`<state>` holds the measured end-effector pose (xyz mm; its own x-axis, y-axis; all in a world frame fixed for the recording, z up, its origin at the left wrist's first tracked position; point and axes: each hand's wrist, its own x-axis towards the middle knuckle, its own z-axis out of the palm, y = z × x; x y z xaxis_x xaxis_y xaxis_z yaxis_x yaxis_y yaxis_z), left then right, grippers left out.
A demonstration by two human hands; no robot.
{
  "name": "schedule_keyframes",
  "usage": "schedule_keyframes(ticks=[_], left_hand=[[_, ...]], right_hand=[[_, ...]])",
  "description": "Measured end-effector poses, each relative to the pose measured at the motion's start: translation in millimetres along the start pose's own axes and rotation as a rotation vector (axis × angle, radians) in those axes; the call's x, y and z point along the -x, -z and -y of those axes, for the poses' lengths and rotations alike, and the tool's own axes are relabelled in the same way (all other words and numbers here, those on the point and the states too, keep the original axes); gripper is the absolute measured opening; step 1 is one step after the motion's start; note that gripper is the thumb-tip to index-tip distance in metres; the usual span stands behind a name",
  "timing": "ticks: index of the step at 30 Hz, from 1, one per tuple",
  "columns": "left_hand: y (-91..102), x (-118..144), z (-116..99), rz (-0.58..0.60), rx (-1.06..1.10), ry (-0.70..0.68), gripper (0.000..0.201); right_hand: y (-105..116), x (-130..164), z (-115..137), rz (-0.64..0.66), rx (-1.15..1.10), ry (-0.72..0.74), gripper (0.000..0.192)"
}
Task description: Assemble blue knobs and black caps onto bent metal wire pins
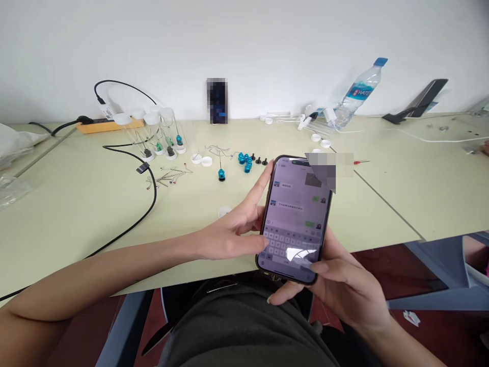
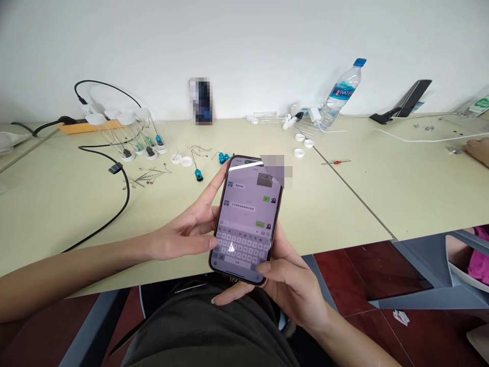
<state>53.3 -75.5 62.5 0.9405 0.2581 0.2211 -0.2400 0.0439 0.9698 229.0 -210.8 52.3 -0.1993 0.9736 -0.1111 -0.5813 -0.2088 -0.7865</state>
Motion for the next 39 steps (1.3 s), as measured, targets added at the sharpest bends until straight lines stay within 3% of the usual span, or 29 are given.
schedule_keyframes(ticks=[13, 19, 32, 39], left_hand=[[-7.7, 1.7, -2.2, -0.082, 0.010, 0.028, 0.098], [-8.3, 1.1, -3.7, -0.081, -0.007, 0.026, 0.097], [-10.9, 1.7, -3.1, -0.076, -0.122, 0.002, 0.098], [-14.2, 2.4, -0.1, -0.070, -0.113, 0.012, 0.100]], right_hand=[[-2.2, -0.1, -0.8, -0.064, -0.016, -0.038, 0.078], [-0.9, -0.1, -0.5, -0.008, -0.031, -0.029, 0.083], [-10.7, -3.6, -0.1, -0.149, 0.104, -0.019, 0.094], [-11.2, -6.1, -1.2, -0.204, 0.121, -0.016, 0.084]])
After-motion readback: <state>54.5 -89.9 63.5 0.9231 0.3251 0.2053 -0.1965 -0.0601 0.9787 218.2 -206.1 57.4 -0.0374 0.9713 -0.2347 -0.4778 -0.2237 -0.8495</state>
